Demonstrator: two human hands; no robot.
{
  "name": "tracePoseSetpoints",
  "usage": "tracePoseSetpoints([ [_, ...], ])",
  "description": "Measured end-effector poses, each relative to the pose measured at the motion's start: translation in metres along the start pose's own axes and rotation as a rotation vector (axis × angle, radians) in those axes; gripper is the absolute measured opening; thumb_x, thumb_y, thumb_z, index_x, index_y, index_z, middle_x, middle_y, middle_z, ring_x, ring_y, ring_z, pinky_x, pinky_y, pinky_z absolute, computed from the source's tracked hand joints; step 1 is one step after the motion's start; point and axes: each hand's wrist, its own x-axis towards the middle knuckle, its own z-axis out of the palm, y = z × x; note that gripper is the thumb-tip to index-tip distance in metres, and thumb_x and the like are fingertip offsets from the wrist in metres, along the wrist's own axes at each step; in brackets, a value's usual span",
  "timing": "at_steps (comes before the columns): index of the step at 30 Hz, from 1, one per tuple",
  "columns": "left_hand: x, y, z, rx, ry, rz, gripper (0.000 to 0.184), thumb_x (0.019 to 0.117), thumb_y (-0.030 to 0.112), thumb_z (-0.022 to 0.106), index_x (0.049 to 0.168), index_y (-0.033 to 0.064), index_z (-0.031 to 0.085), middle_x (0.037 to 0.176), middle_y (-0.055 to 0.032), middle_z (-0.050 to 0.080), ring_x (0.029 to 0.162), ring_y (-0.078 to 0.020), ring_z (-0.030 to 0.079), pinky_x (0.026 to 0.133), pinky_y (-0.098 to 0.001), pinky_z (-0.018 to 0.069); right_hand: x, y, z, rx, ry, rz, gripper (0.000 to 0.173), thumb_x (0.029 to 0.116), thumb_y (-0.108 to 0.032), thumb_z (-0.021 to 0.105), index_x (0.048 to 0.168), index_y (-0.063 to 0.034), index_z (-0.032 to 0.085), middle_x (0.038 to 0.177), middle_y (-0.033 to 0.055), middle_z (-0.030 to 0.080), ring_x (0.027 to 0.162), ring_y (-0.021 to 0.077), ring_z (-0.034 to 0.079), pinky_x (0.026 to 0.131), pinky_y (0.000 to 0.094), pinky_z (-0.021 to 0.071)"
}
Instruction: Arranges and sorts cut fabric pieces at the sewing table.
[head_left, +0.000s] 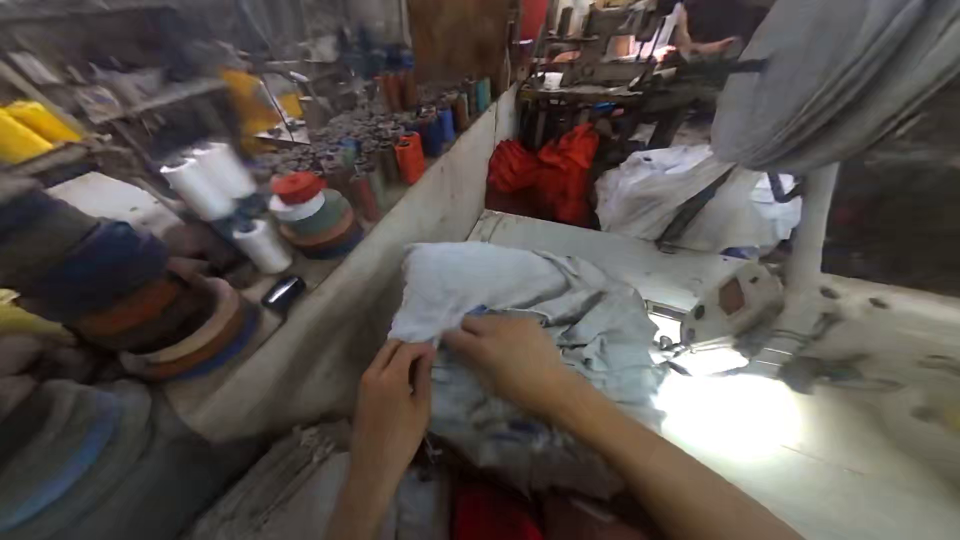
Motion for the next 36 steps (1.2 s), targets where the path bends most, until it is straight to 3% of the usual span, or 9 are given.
tracePoseSetpoints([
  [4,-0.003,-0.004,0.002,-0.016,0.007,0.002,0.019,0.0991,0.022,0.063,0.1,0.0087,0.076,0.095,-0.0047,0.069,0.075,-0.0068,0.066,0.068,-0.022,0.058,-0.004,0.02,-0.017,-0.016,-0.068,0.09,0.03,0.1036,-0.035,0.055,0.125,-0.0195,0.069,0.102,0.0098,0.07,0.078,0.0306,0.071,0.061,0.0516,0.0576],
  [12,-0.005,-0.001,0.008,-0.095,0.02,0.026,0.02,0.1001,0.023,0.061,0.1,0.0086,0.075,0.095,-0.0021,0.068,0.077,-0.0015,0.064,0.068,-0.0162,0.0566,0.003,0.008,-0.006,0.033,-0.052,-0.098,0.023,0.1034,-0.025,0.055,0.117,-0.0178,0.072,0.094,0.0081,0.07,0.077,0.0293,0.07,0.059,0.049,0.0558],
  [14,-0.006,-0.009,0.005,-0.101,0.02,0.032,0.02,0.1,0.023,0.062,0.101,0.0084,0.075,0.095,-0.0018,0.067,0.076,-0.0004,0.064,0.067,-0.0146,0.0558,0.004,0.018,-0.014,0.026,-0.11,0.018,0.032,0.1031,-0.037,0.057,0.126,-0.019,0.069,0.101,0.0078,0.07,0.08,0.0289,0.071,0.063,0.0506,0.0576],
  [16,-0.007,-0.013,0.003,-0.085,0.007,0.023,0.02,0.1001,0.024,0.062,0.101,0.0093,0.075,0.093,-0.0008,0.067,0.075,0.0003,0.063,0.067,-0.0139,0.0555,0.007,0.034,-0.025,0.06,-0.207,0.19,0.031,0.0972,-0.031,0.065,0.125,-0.0168,0.07,0.108,0.0091,0.071,0.09,0.0321,0.071,0.071,0.0569,0.057],
  [19,-0.004,-0.01,0.004,-0.036,-0.039,0.006,0.019,0.0994,0.024,0.061,0.1,0.012,0.076,0.089,0.0002,0.068,0.071,-0.0008,0.062,0.065,-0.0162,0.0548,0.006,0.058,-0.022,0.061,-0.029,0.42,0.019,0.0955,-0.019,0.065,0.11,-0.0115,0.074,0.101,0.0099,0.073,0.089,0.032,0.072,0.073,0.0587,0.0569],
  [21,0.001,-0.006,0.009,-0.024,-0.054,0.009,0.019,0.0993,0.022,0.061,0.1,0.0106,0.077,0.089,-0.0016,0.069,0.071,-0.0031,0.063,0.066,-0.018,0.0558,-0.002,0.062,-0.018,0.039,0.092,0.503,0.021,0.0988,-0.023,0.063,0.113,-0.0079,0.069,0.094,0.0126,0.072,0.081,0.034,0.071,0.067,0.0583,0.0557],
  [25,0.017,0.003,0.016,-0.024,-0.128,0.046,0.02,0.1005,0.021,0.061,0.105,0.0089,0.076,0.099,-0.0059,0.07,0.079,-0.0082,0.068,0.073,-0.0225,0.0592,-0.033,0.044,-0.02,0.167,0.018,0.382,0.025,0.0974,-0.026,0.063,0.113,-0.0095,0.073,0.097,0.0089,0.074,0.086,0.027,0.072,0.074,0.0524,0.0586],
  [31,0.047,0.008,0.03,0.016,-0.508,0.069,0.025,0.1017,0.028,0.061,0.111,0.0097,0.075,0.111,-0.0079,0.068,0.094,-0.0182,0.069,0.089,-0.0363,0.0575,-0.047,0.036,-0.022,0.205,-0.145,0.361,0.029,0.0952,-0.021,0.062,0.121,-0.0109,0.072,0.11,0.0099,0.073,0.097,0.0285,0.071,0.079,0.0541,0.0574],
  [36,0.052,-0.001,0.02,-0.062,-0.297,0.218,0.026,0.1042,0.024,0.054,0.104,0.0073,0.074,0.1,-0.0067,0.069,0.083,-0.0125,0.068,0.078,-0.0288,0.0589,-0.051,0.037,-0.023,0.236,-0.08,0.343,0.033,0.0927,-0.02,0.063,0.124,-0.0128,0.071,0.111,0.0087,0.072,0.093,0.0272,0.071,0.074,0.0528,0.0577],
])
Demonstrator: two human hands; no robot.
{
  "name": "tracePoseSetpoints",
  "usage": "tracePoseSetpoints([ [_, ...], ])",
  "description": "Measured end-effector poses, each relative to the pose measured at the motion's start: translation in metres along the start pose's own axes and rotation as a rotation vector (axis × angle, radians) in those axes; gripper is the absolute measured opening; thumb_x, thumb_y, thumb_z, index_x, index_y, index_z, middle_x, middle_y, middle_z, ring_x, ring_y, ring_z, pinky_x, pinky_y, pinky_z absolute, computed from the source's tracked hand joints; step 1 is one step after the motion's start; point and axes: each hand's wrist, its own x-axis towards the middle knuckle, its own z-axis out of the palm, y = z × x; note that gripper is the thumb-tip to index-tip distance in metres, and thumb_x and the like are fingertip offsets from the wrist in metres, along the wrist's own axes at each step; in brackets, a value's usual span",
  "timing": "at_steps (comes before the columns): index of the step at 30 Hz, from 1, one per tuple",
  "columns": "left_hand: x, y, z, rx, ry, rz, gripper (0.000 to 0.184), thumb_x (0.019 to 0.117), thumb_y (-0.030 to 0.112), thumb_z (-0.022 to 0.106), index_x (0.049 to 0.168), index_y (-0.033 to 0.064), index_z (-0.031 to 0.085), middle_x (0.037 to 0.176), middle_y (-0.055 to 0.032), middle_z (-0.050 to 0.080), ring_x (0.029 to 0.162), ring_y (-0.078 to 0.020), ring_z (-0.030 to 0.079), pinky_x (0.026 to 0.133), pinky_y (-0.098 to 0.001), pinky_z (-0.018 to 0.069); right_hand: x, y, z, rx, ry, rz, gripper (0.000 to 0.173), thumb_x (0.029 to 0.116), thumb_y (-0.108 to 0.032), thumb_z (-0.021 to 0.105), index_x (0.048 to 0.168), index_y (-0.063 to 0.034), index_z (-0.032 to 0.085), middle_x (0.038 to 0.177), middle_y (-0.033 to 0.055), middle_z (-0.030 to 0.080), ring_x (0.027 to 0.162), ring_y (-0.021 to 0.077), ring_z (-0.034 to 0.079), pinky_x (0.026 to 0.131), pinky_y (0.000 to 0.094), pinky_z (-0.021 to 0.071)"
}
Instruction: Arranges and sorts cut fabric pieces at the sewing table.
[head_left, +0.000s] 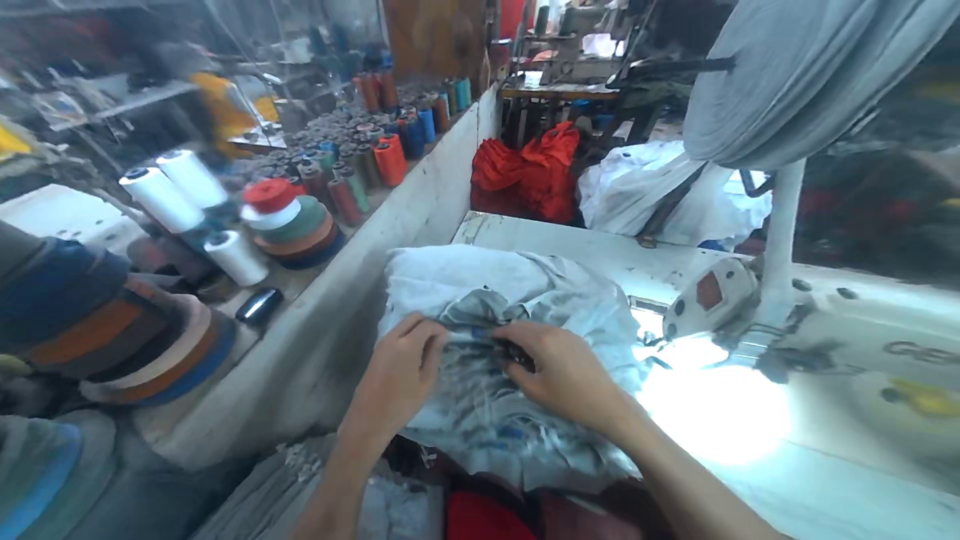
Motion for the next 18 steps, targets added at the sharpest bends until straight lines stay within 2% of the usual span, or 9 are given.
tracePoseSetpoints([
  [2,-0.004,0.003,-0.01,0.005,0.049,-0.007,0.026,0.104,0.026,0.054,0.103,0.0077,0.073,0.097,-0.0054,0.067,0.079,-0.0091,0.065,0.074,-0.0244,0.0575,-0.002,-0.001,-0.001,0.009,0.035,-0.01,0.036,0.095,-0.026,0.063,0.129,-0.0155,0.069,0.114,0.0065,0.072,0.09,0.0248,0.072,0.073,0.0514,0.0586],
  [5,-0.012,0.009,-0.017,0.007,0.055,-0.033,0.026,0.1037,0.027,0.055,0.101,0.0083,0.073,0.094,-0.0038,0.065,0.076,-0.0061,0.063,0.071,-0.0206,0.0556,-0.005,-0.002,0.001,-0.03,0.105,-0.038,0.046,0.1001,-0.049,0.059,0.134,-0.0184,0.066,0.112,0.0053,0.071,0.083,0.0227,0.071,0.067,0.0481,0.0586],
  [7,-0.016,0.012,-0.019,-0.016,0.047,-0.051,0.025,0.1029,0.027,0.056,0.1,0.0085,0.073,0.094,-0.0035,0.066,0.076,-0.0053,0.063,0.071,-0.0204,0.0561,-0.007,-0.003,0.001,-0.04,0.144,-0.044,0.052,0.1001,-0.057,0.056,0.134,-0.0193,0.067,0.108,0.0065,0.071,0.079,0.023,0.07,0.063,0.0472,0.0583],
  [10,-0.019,0.012,-0.014,-0.059,0.046,-0.071,0.025,0.1029,0.027,0.056,0.101,0.0093,0.073,0.094,-0.0021,0.066,0.077,-0.0035,0.063,0.071,-0.0185,0.055,-0.008,-0.004,0.004,-0.087,0.208,-0.082,0.043,0.1029,-0.05,0.053,0.132,-0.0224,0.069,0.098,0.0068,0.069,0.073,0.023,0.068,0.058,0.0448,0.0564],
  [13,-0.02,0.011,-0.009,-0.091,0.089,-0.07,0.024,0.1024,0.028,0.057,0.1,0.0098,0.073,0.095,-0.0007,0.066,0.076,-0.0013,0.062,0.069,-0.0158,0.0542,-0.003,-0.01,0.01,-0.16,0.296,-0.156,0.034,0.1024,-0.041,0.056,0.126,-0.0233,0.073,0.093,0.0062,0.069,0.07,0.0226,0.068,0.054,0.0423,0.0553],
  [16,-0.019,0.013,-0.008,-0.105,0.107,-0.058,0.024,0.1022,0.027,0.057,0.1,0.0098,0.074,0.095,0.0,0.065,0.075,-0.0004,0.061,0.068,-0.0148,0.0534,0.006,-0.021,0.017,-0.207,0.303,-0.22,0.031,0.1017,-0.037,0.059,0.124,-0.0216,0.074,0.092,0.0055,0.069,0.07,0.0234,0.069,0.053,0.0421,0.0555],
  [18,-0.019,0.015,-0.008,-0.112,0.102,-0.059,0.024,0.1026,0.028,0.057,0.101,0.0101,0.073,0.096,0.0004,0.066,0.076,-0.0002,0.062,0.068,-0.0146,0.0539,0.012,-0.026,0.023,-0.223,0.298,-0.26,0.026,0.1037,-0.033,0.056,0.118,-0.0212,0.074,0.089,0.0046,0.069,0.069,0.023,0.068,0.052,0.0413,0.0547],
])
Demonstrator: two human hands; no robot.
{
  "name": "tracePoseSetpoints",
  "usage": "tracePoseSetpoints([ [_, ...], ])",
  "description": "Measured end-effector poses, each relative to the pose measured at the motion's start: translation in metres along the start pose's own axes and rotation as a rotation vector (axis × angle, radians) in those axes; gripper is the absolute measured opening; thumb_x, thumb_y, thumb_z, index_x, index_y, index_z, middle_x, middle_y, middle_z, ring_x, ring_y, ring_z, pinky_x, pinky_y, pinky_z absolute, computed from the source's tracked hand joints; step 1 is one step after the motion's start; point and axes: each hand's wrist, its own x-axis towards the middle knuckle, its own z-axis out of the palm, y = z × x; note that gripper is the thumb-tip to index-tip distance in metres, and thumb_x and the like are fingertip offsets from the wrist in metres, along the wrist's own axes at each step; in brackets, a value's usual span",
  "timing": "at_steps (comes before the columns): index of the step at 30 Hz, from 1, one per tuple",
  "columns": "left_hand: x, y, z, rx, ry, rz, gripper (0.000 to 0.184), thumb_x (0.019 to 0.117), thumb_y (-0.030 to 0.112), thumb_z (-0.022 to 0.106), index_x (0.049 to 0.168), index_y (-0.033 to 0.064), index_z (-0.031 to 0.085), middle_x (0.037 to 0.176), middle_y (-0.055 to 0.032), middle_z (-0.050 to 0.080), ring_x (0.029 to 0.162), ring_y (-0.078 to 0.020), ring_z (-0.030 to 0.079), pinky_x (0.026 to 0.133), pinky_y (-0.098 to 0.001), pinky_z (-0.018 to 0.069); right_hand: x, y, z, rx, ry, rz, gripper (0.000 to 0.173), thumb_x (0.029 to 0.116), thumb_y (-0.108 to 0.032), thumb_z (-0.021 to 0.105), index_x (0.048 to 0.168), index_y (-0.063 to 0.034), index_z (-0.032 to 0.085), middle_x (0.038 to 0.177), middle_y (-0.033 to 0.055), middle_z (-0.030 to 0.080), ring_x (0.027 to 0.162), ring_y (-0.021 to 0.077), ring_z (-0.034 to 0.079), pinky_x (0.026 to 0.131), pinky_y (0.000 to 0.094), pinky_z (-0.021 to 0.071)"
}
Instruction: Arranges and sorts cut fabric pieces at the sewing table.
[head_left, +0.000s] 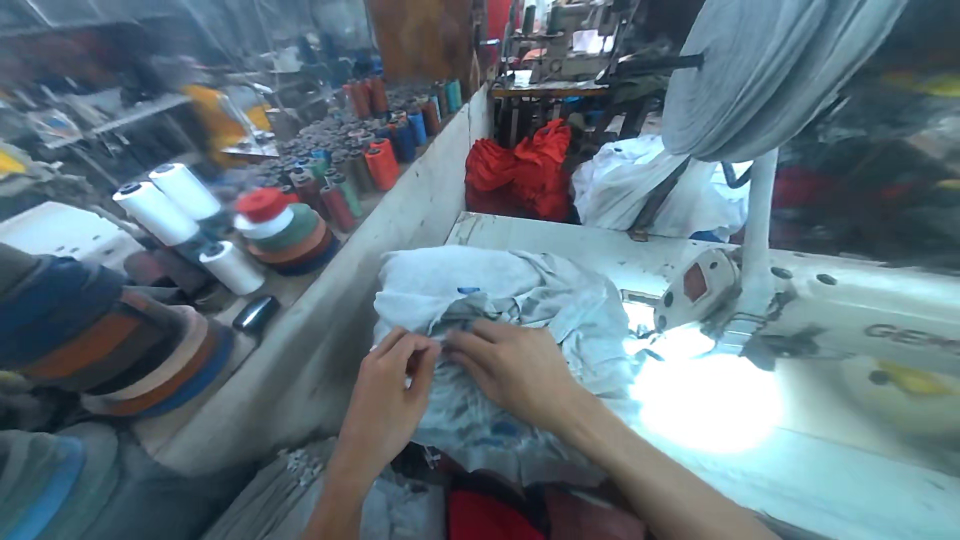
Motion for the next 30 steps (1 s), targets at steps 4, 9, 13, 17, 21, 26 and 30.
tracePoseSetpoints([
  [4,-0.003,-0.006,-0.002,0.028,0.008,-0.021,0.023,0.1023,0.027,0.058,0.1,0.0097,0.073,0.095,-0.0002,0.066,0.075,-0.0005,0.062,0.068,-0.015,0.0543,0.002,0.007,0.002,-0.034,0.034,0.03,0.027,0.105,-0.032,0.053,0.116,-0.0211,0.075,0.089,0.0062,0.07,0.067,0.0249,0.068,0.051,0.0428,0.0544],
  [9,-0.006,-0.006,-0.001,0.124,0.024,-0.062,0.021,0.1014,0.024,0.059,0.101,0.0096,0.074,0.096,-0.0025,0.066,0.075,-0.0034,0.064,0.069,-0.0178,0.0563,-0.013,0.028,-0.013,0.01,0.032,0.208,0.039,0.1043,-0.044,0.053,0.129,-0.0194,0.07,0.096,0.0069,0.07,0.068,0.0225,0.067,0.054,0.0421,0.0548],
  [13,0.003,0.007,0.02,0.118,-0.1,-0.068,0.024,0.1006,0.028,0.063,0.107,0.0088,0.075,0.102,-0.007,0.068,0.082,-0.0117,0.068,0.077,-0.0267,0.0593,-0.027,0.025,-0.015,0.029,0.031,0.208,0.039,0.1032,-0.044,0.055,0.128,-0.0181,0.071,0.093,0.0065,0.069,0.065,0.0212,0.066,0.052,0.0409,0.0541],
  [17,0.01,0.01,0.027,0.184,-0.127,-0.058,0.02,0.0998,0.023,0.063,0.104,0.0065,0.075,0.1,-0.0095,0.067,0.082,-0.0188,0.067,0.078,-0.035,0.0592,-0.032,0.019,-0.02,0.008,-0.007,0.178,0.038,0.1024,-0.044,0.056,0.127,-0.0195,0.071,0.095,0.006,0.069,0.067,0.0216,0.067,0.052,0.0415,0.0545],
  [21,-0.002,0.004,0.012,0.177,-0.001,-0.01,0.024,0.101,0.027,0.06,0.098,0.0081,0.074,0.094,-0.0048,0.067,0.074,-0.0094,0.065,0.069,-0.0251,0.058,-0.031,0.012,-0.018,-0.024,-0.004,0.135,0.034,0.1012,-0.041,0.058,0.124,-0.0206,0.073,0.092,0.0062,0.069,0.068,0.0226,0.068,0.052,0.0417,0.0552],
  [26,-0.011,0.002,0.006,0.136,0.025,0.015,0.024,0.1005,0.028,0.06,0.095,0.0095,0.074,0.092,-0.0016,0.066,0.074,-0.0032,0.063,0.068,-0.0178,0.0555,-0.018,-0.002,-0.001,-0.074,-0.012,0.09,0.03,0.1004,-0.035,0.06,0.121,-0.0192,0.075,0.091,0.0068,0.069,0.067,0.0249,0.068,0.05,0.0419,0.0547],
  [30,-0.013,0.005,0.007,0.115,0.043,0.02,0.023,0.1005,0.028,0.061,0.095,0.0096,0.074,0.093,-0.0008,0.066,0.074,-0.001,0.063,0.067,-0.0152,0.0553,-0.016,-0.007,0.009,-0.074,0.014,0.032,0.02,0.1014,-0.027,0.058,0.109,-0.0199,0.076,0.087,0.0044,0.07,0.065,0.0238,0.068,0.049,0.0408,0.0536],
])
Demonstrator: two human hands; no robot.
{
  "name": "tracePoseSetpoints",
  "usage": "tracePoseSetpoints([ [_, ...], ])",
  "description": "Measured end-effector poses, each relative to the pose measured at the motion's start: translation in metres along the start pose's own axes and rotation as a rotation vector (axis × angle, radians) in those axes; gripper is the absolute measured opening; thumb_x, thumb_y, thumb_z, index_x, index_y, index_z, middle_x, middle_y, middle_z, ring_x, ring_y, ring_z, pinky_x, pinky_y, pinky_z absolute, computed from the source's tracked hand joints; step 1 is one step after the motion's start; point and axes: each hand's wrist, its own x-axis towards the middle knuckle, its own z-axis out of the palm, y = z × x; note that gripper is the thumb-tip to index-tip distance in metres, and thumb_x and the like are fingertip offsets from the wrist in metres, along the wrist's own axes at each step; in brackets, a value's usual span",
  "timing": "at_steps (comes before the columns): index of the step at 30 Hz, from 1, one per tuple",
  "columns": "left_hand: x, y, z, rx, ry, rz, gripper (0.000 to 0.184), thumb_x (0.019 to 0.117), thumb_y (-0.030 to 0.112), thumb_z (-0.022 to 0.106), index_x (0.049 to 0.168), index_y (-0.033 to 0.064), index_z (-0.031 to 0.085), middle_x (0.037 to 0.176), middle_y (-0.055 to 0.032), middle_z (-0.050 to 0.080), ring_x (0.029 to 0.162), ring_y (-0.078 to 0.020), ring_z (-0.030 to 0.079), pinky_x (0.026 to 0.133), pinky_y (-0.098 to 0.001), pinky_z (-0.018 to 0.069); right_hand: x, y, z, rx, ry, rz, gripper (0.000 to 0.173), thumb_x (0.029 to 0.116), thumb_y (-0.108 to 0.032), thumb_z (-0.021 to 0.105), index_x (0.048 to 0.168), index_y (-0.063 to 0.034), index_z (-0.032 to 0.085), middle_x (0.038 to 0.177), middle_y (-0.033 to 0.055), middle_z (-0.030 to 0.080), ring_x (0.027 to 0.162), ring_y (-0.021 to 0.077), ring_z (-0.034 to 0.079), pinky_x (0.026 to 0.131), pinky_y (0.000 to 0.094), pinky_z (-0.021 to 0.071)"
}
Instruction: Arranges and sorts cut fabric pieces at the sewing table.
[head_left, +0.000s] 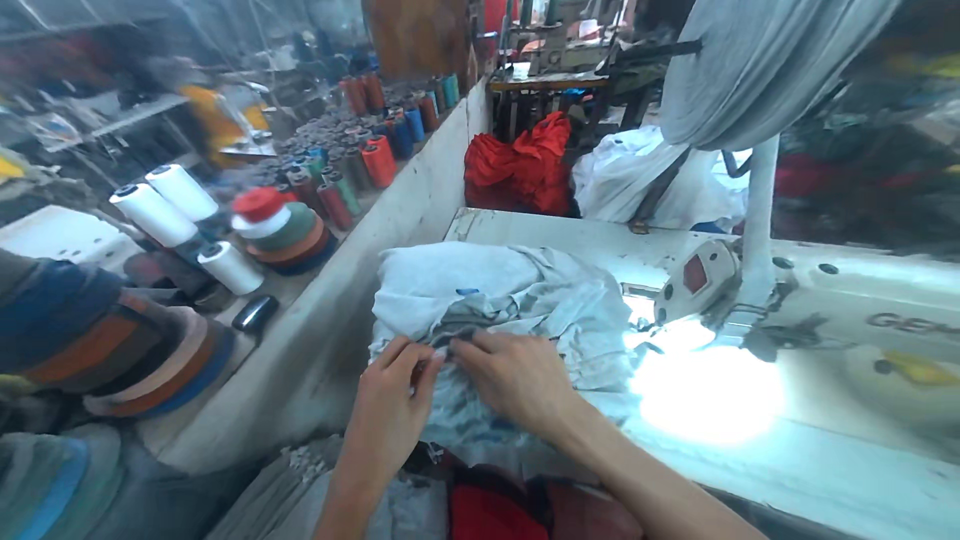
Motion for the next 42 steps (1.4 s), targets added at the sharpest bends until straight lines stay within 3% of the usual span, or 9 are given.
tracePoseSetpoints([
  [4,0.002,-0.002,0.004,0.05,0.028,-0.057,0.021,0.0983,0.026,0.064,0.096,0.0087,0.075,0.092,-0.0025,0.065,0.073,-0.0031,0.063,0.066,-0.0166,0.0555,-0.01,0.006,-0.005,-0.017,0.04,0.061,0.03,0.1033,-0.035,0.055,0.119,-0.019,0.075,0.087,0.0053,0.068,0.065,0.0228,0.067,0.048,0.0391,0.0527],
  [7,0.005,0.006,0.015,0.074,-0.048,-0.124,0.026,0.0942,0.031,0.072,0.103,0.006,0.075,0.098,-0.0084,0.068,0.077,-0.013,0.067,0.071,-0.0282,0.0592,-0.016,0.011,-0.011,-0.014,0.027,0.105,0.036,0.1026,-0.041,0.055,0.125,-0.0188,0.073,0.088,0.0063,0.068,0.064,0.0231,0.066,0.048,0.0392,0.0523],
  [10,0.006,0.006,0.024,0.136,-0.058,-0.107,0.017,0.0949,0.019,0.069,0.101,0.0041,0.075,0.098,-0.0114,0.068,0.079,-0.0208,0.068,0.074,-0.0366,0.0602,-0.018,0.009,-0.015,-0.002,0.007,0.102,0.035,0.1012,-0.04,0.057,0.124,-0.0195,0.074,0.089,0.006,0.068,0.064,0.0228,0.066,0.049,0.0394,0.0529],
  [16,-0.01,0.005,0.001,0.203,0.018,-0.038,0.022,0.0973,0.021,0.058,0.097,0.0063,0.075,0.093,-0.0067,0.067,0.073,-0.0128,0.065,0.066,-0.0273,0.0581,-0.014,-0.001,-0.009,0.003,-0.01,0.051,0.031,0.1013,-0.035,0.059,0.123,-0.0181,0.074,0.095,0.0069,0.07,0.069,0.0241,0.068,0.052,0.0398,0.0552],
  [21,-0.017,0.009,-0.001,0.087,-0.017,-0.068,0.021,0.0969,0.023,0.06,0.096,0.009,0.075,0.095,-0.0027,0.068,0.072,-0.0045,0.064,0.065,-0.0204,0.0572,-0.005,-0.015,0.012,0.028,0.017,-0.043,0.018,0.0984,-0.019,0.061,0.11,-0.0185,0.075,0.094,0.0043,0.072,0.072,0.0237,0.069,0.054,0.04,0.0555],
  [26,-0.017,0.013,0.015,0.054,0.012,-0.086,0.02,0.0968,0.024,0.064,0.098,0.008,0.076,0.097,-0.0049,0.069,0.075,-0.0061,0.066,0.068,-0.0204,0.058,-0.02,0.01,-0.013,0.043,0.12,0.117,0.031,0.103,-0.036,0.057,0.122,-0.0192,0.075,0.088,0.0046,0.07,0.065,0.0208,0.067,0.05,0.0383,0.0531],
  [29,-0.01,0.015,0.034,0.054,-0.006,-0.076,0.028,0.0942,0.032,0.071,0.103,0.0062,0.075,0.099,-0.009,0.068,0.078,-0.0139,0.066,0.072,-0.0289,0.0588,-0.034,0.02,-0.027,0.025,0.105,0.177,0.037,0.1024,-0.042,0.057,0.125,-0.019,0.074,0.087,0.005,0.068,0.061,0.0198,0.064,0.047,0.0367,0.0499],
  [33,-0.006,0.016,0.032,0.085,-0.008,-0.049,0.02,0.0975,0.023,0.064,0.1,0.0067,0.076,0.097,-0.0078,0.069,0.077,-0.0143,0.067,0.07,-0.0294,0.0593,-0.044,0.017,-0.027,0.038,0.082,0.144,0.036,0.1014,-0.041,0.057,0.124,-0.0197,0.075,0.087,0.0046,0.068,0.062,0.0191,0.065,0.047,0.0361,0.0511],
  [42,-0.024,0.014,0.002,0.117,0.021,-0.036,0.025,0.1005,0.029,0.059,0.096,0.01,0.075,0.092,-0.0014,0.067,0.074,-0.0028,0.062,0.067,-0.0168,0.0548,-0.021,-0.012,0.0,0.001,0.036,-0.02,0.023,0.099,-0.023,0.06,0.116,-0.0195,0.075,0.091,0.0035,0.071,0.07,0.023,0.068,0.052,0.0378,0.0548],
])
